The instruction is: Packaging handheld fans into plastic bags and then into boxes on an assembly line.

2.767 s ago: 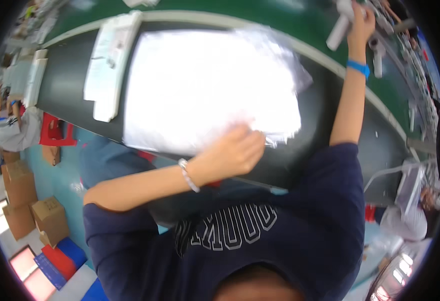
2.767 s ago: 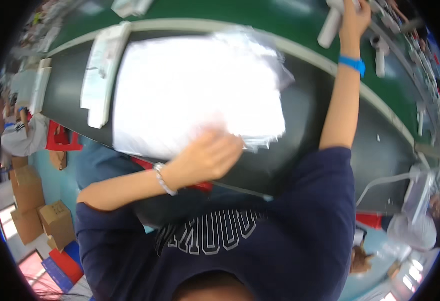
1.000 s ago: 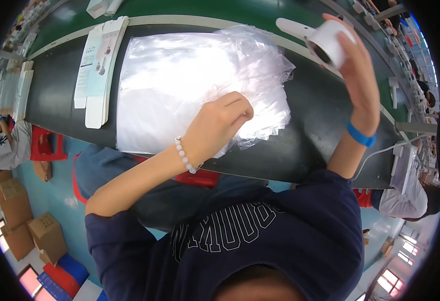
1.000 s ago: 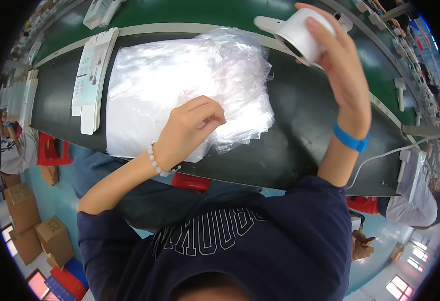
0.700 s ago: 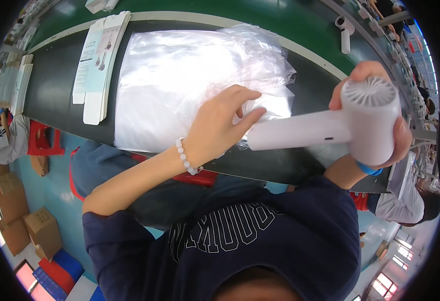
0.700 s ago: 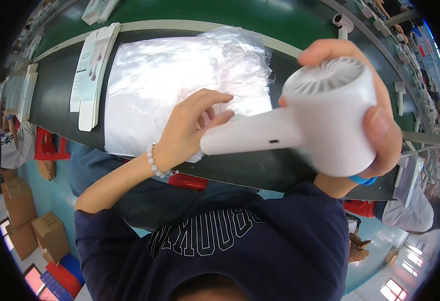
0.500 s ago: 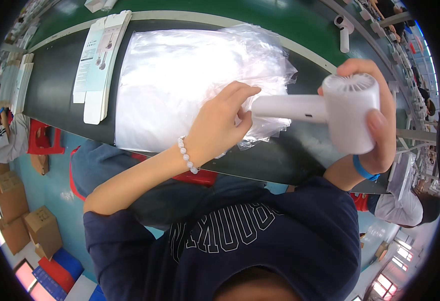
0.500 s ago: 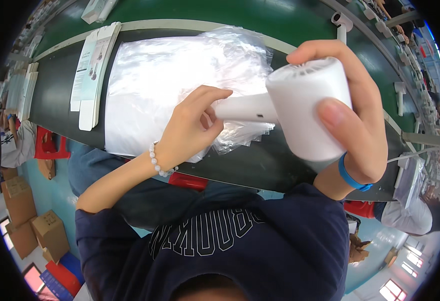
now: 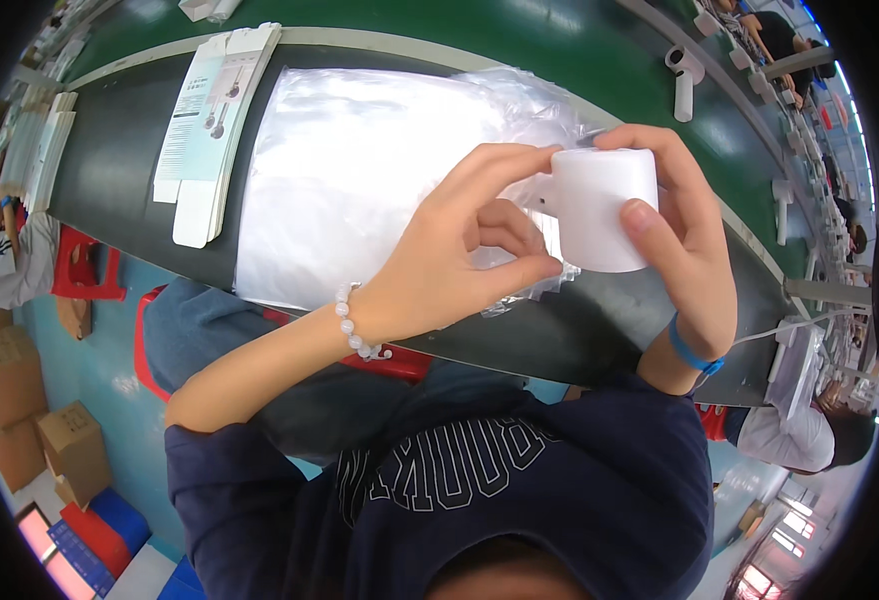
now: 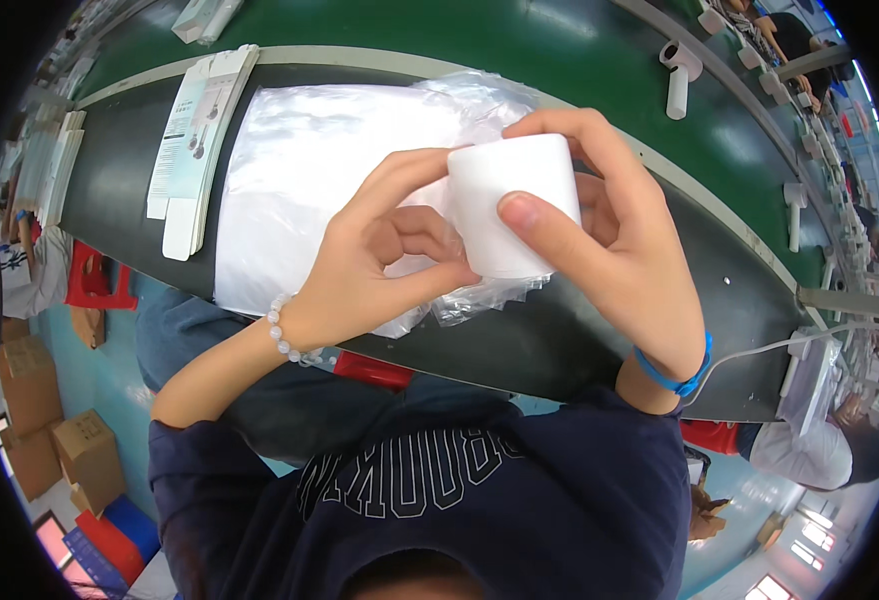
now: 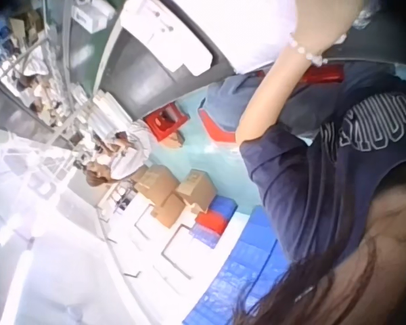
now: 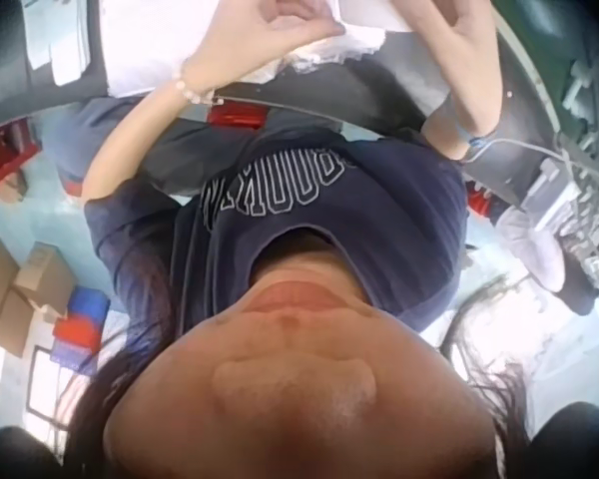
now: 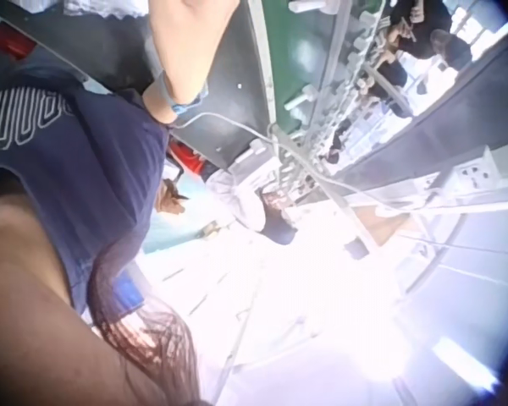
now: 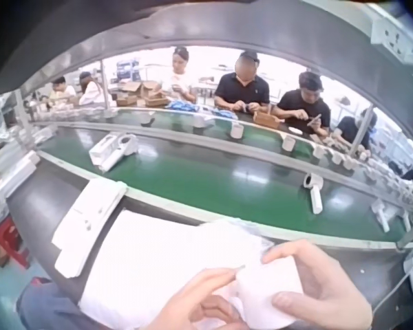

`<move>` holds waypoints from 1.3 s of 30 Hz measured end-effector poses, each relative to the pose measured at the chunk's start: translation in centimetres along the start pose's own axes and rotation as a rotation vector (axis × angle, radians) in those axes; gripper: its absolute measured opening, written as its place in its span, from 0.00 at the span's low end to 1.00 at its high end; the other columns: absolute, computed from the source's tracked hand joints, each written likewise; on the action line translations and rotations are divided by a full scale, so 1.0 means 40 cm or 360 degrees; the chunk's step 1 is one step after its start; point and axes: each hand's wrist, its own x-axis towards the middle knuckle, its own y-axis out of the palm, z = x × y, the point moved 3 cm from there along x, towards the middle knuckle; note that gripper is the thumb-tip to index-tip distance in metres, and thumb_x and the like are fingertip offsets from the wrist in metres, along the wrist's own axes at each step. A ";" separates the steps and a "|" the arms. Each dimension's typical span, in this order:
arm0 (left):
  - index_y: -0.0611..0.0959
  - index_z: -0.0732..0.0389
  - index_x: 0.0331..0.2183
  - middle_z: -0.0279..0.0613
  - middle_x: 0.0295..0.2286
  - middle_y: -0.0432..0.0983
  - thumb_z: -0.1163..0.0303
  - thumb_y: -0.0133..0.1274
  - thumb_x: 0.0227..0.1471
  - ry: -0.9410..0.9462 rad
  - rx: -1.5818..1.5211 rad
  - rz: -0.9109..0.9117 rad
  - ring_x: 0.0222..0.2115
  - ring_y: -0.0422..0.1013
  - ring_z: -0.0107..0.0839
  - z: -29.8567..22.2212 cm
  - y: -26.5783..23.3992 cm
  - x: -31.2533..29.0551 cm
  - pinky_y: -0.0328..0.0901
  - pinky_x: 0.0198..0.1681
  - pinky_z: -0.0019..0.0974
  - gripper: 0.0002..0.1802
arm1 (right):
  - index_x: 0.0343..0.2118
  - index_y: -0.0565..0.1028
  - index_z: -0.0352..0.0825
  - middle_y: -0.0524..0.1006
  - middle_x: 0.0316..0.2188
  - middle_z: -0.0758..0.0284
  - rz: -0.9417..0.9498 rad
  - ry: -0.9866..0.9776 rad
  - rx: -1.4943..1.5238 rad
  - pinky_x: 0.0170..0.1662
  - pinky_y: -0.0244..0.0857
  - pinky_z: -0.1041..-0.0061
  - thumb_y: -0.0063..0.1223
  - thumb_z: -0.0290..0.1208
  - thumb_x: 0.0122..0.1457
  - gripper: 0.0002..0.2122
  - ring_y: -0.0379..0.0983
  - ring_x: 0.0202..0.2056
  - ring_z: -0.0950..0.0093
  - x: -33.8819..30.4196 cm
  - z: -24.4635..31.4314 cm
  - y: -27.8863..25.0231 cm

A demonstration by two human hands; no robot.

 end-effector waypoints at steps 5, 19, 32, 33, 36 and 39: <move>0.63 0.65 0.57 0.46 0.53 0.57 0.87 0.60 0.40 0.0011 -0.0182 0.0002 0.32 0.74 0.27 -0.036 -0.004 0.003 0.71 0.38 0.29 0.42 | 0.45 0.70 0.34 0.73 0.38 0.66 -0.0160 -0.0004 -0.0526 0.35 0.63 0.80 0.60 0.30 0.50 0.19 0.71 0.37 0.78 -0.002 0.002 0.005; 0.68 0.61 0.56 0.43 0.52 0.60 0.86 0.59 0.40 0.0260 0.0314 0.0158 0.32 0.71 0.20 -0.049 -0.012 0.001 0.71 0.38 0.26 0.38 | 0.42 0.67 0.32 0.67 0.35 0.66 -0.0528 -0.0265 -0.1429 0.39 0.58 0.68 0.70 0.38 0.38 0.29 0.62 0.34 0.66 -0.004 -0.040 0.079; 0.75 0.61 0.50 0.47 0.50 0.66 0.83 0.56 0.41 0.0740 0.0765 0.0069 0.33 0.72 0.27 -0.172 -0.139 0.061 0.68 0.37 0.31 0.30 | 0.49 0.66 0.33 0.73 0.43 0.63 -0.0215 -0.0807 -0.0964 0.45 0.66 0.74 0.71 0.29 0.36 0.34 0.72 0.43 0.69 0.131 -0.032 0.013; 0.77 0.57 0.48 0.44 0.49 0.68 0.82 0.57 0.39 0.0983 0.1296 -0.0084 0.36 0.72 0.31 -0.158 -0.198 0.098 0.67 0.41 0.35 0.29 | 0.48 0.67 0.34 0.73 0.42 0.66 -0.0308 -0.0740 -0.0790 0.45 0.65 0.76 0.69 0.31 0.40 0.31 0.71 0.43 0.72 0.167 -0.034 -0.024; 0.77 0.54 0.46 0.39 0.48 0.70 0.72 0.58 0.42 0.0664 0.2797 -0.0526 0.47 0.66 0.40 -0.190 -0.442 0.053 0.60 0.50 0.40 0.24 | 0.48 0.68 0.34 0.72 0.41 0.69 -0.0523 -0.0467 -0.0259 0.45 0.64 0.81 0.61 0.40 0.52 0.23 0.69 0.42 0.78 0.312 -0.073 -0.167; 0.71 0.56 0.53 0.48 0.49 0.68 0.53 0.62 0.39 -0.0203 0.3111 -0.0767 0.52 0.62 0.45 -0.181 -0.638 -0.040 0.56 0.54 0.49 0.39 | 0.47 0.68 0.33 0.73 0.41 0.68 -0.0610 -0.0485 0.0302 0.45 0.62 0.84 0.55 0.48 0.57 0.23 0.69 0.41 0.80 0.494 -0.183 -0.244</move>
